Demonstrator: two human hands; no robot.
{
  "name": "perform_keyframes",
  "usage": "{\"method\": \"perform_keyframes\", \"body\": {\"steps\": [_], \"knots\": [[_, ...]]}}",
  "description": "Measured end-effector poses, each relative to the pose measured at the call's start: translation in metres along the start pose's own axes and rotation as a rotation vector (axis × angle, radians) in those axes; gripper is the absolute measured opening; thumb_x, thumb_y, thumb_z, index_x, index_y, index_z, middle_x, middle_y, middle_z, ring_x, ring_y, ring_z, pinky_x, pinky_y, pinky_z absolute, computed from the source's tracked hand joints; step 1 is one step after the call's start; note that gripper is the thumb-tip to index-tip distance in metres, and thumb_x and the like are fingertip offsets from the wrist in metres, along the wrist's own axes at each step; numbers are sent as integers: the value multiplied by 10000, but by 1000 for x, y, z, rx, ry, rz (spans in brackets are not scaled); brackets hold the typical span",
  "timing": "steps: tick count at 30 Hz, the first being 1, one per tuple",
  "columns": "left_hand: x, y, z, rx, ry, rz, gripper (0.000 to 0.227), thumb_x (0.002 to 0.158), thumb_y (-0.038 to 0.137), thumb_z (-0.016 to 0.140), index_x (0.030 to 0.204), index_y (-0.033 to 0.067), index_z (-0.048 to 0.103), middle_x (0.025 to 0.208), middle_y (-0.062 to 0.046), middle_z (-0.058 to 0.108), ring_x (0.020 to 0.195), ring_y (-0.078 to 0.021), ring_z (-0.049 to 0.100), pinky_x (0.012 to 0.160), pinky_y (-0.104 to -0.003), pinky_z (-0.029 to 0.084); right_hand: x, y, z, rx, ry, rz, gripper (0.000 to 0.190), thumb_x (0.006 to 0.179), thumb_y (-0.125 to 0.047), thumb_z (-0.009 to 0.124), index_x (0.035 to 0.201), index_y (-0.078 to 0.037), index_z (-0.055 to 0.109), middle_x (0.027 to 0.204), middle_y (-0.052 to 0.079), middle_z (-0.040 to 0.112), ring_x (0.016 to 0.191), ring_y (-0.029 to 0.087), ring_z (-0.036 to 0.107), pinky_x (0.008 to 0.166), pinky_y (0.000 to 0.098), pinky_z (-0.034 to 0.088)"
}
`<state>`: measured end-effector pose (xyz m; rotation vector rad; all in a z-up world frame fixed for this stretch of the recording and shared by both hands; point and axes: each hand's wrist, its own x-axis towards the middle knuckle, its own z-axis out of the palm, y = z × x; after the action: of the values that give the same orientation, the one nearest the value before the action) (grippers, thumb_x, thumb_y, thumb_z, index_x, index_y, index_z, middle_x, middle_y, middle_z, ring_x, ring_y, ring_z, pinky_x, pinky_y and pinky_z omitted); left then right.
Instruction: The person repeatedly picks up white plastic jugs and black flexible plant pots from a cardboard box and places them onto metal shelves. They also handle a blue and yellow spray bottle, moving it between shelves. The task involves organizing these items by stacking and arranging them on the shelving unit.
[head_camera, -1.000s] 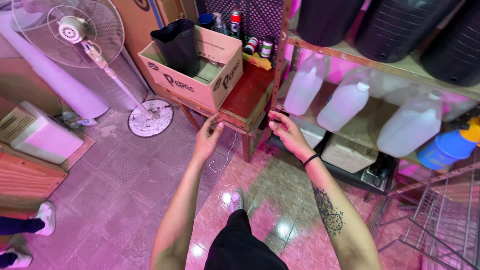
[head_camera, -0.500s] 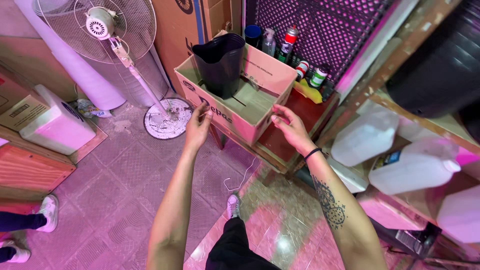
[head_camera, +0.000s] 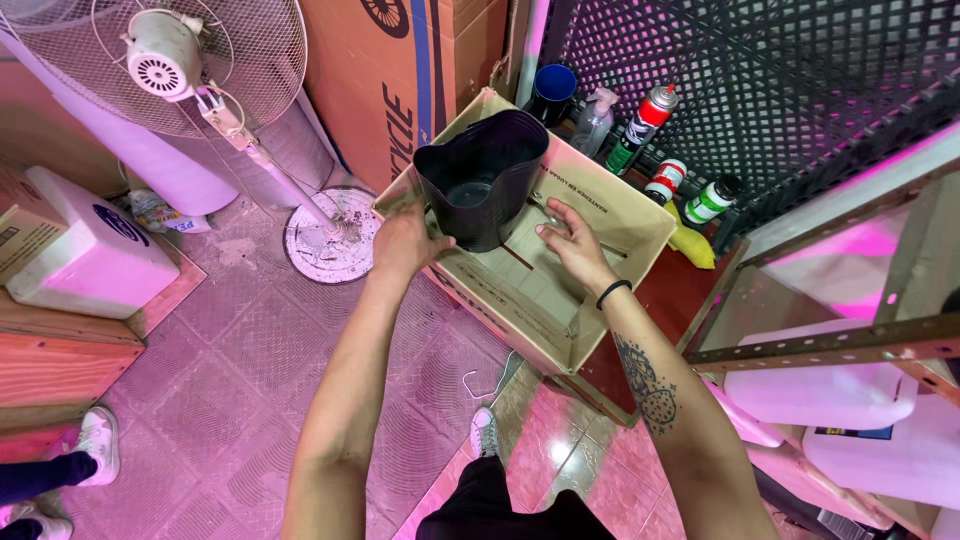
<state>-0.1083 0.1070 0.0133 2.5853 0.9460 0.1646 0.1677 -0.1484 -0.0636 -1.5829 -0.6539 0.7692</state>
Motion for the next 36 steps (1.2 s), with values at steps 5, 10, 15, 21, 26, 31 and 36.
{"method": "perform_keyframes", "body": {"steps": [5, 10, 15, 21, 26, 31, 36], "knots": [[28, 9, -1, 137, -81, -19, 1162, 793, 668, 1067, 1640, -25, 676, 1460, -277, 837, 1478, -523, 734, 1244, -577, 633, 46, 2, 14, -60, 20, 51, 983, 1113, -266, 932, 1925, -148, 390, 1916, 284, 450, 1709, 482, 520, 1238, 538, 590], [39, 16, 1, 201, -155, -117, 1294, 753, 708, 1067, 1710, -45, 629, 1449, -272, 857, 1454, -510, 759, 1196, -575, 665, 70, 1, 29, -144, 53, 113, 1121, 1032, -210, 949, 1941, -104, 302, 1941, 325, 371, 1712, 584, 448, 1334, 628, 543], [40, 22, -15, 100, -220, -117, 1353, 863, 682, 1019, 1840, -44, 428, 1445, -335, 835, 1419, -527, 786, 1173, -646, 657, 79, -1, 42, -159, 11, 82, 1170, 1000, -129, 900, 1956, -72, 227, 1941, 343, 355, 1731, 598, 394, 1398, 646, 460], [22, 25, -42, -238, -189, -51, 1277, 946, 606, 979, 1888, 32, 335, 1630, -331, 740, 1556, -538, 689, 1307, -659, 561, 58, -55, 56, -102, 26, -70, 1113, 1011, -13, 847, 1938, 7, 231, 1952, 377, 319, 1751, 646, 311, 1439, 701, 358], [-6, 38, -64, -477, -23, -3, 1285, 974, 650, 971, 1932, 113, 304, 1796, -301, 615, 1582, -556, 653, 1366, -675, 512, 24, -106, 43, -73, 43, -221, 1124, 1021, -67, 909, 1954, -108, 282, 1969, 303, 348, 1777, 640, 276, 1406, 826, 294], [-44, 71, -80, -760, 221, 123, 1229, 1028, 662, 921, 1941, 119, 302, 1863, -393, 466, 1664, -696, 477, 1328, -801, 515, -46, -172, 25, -115, 104, -382, 1097, 1056, -106, 965, 1952, -165, 335, 1979, 208, 410, 1829, 533, 294, 1405, 809, 276], [-71, 109, -64, -1113, 451, 402, 1217, 1103, 714, 876, 2000, 222, 216, 1964, -213, 235, 1789, -625, 283, 1371, -780, 475, -121, -205, -4, -118, 141, -646, 1182, 1073, -98, 1016, 1983, -176, 266, 2013, 144, 385, 1863, 386, 321, 1439, 647, 360]]}}
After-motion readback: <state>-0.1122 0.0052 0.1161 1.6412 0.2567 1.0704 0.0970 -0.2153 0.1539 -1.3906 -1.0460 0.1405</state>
